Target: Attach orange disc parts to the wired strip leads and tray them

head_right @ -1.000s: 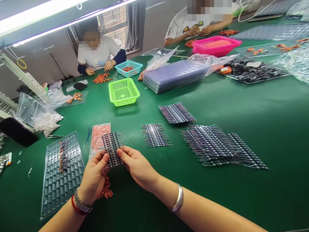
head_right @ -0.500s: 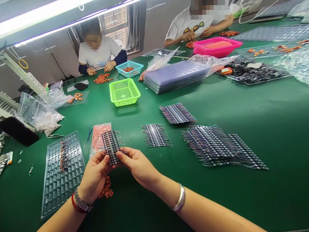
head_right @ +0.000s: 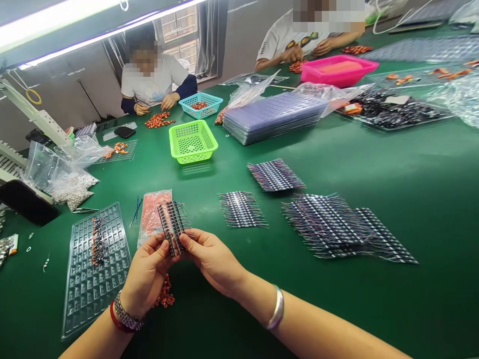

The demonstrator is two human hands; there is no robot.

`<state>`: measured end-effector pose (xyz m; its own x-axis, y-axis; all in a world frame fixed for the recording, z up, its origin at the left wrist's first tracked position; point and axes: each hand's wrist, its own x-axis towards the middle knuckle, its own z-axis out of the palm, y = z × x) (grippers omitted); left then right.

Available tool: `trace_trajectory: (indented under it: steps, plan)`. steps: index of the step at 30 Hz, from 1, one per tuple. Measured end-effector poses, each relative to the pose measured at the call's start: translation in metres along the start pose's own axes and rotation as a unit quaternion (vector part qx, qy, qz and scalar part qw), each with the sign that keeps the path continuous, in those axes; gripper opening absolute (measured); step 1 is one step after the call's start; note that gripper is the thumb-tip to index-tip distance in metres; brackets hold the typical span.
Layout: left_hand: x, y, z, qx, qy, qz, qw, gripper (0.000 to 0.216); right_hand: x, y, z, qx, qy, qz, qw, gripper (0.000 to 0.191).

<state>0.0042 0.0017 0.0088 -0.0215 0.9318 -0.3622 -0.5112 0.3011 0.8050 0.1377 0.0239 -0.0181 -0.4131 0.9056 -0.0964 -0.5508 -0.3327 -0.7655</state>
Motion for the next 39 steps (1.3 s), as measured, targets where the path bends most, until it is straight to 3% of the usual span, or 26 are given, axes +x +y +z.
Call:
trace_trajectory:
  steps: [6,13,19,24,27,32,39]
  plan:
    - [0.005,0.007,-0.007,0.044,0.003,0.022,0.999,0.035,0.003,-0.013,-0.008,-0.057,0.041,-0.043,0.997,0.04]
    - [0.006,0.0,-0.002,0.17,-0.066,-0.015,0.983,0.041,0.005,-0.031,-0.017,-0.12,0.079,-0.112,0.983,0.038]
    - [0.012,0.001,-0.002,0.284,-0.08,0.04,0.955,0.039,0.005,-0.034,-0.017,-0.144,0.072,-0.134,0.978,0.044]
    - [0.001,0.02,-0.007,0.359,-0.042,0.138,0.922,0.037,0.003,-0.035,-0.015,-0.157,0.037,-0.128,0.979,0.046]
    - [-0.002,0.029,-0.007,0.359,-0.049,0.163,0.918,0.033,0.001,-0.035,-0.012,-0.174,-0.007,-0.105,0.979,0.045]
    - [0.002,0.03,-0.007,0.299,-0.083,0.137,0.941,0.044,-0.004,-0.032,-0.01,-0.213,-0.102,-0.038,0.971,0.043]
    - [0.002,0.029,-0.014,0.228,-0.078,0.113,0.964,0.041,-0.005,-0.027,-0.014,-0.245,-0.159,0.016,0.956,0.046]
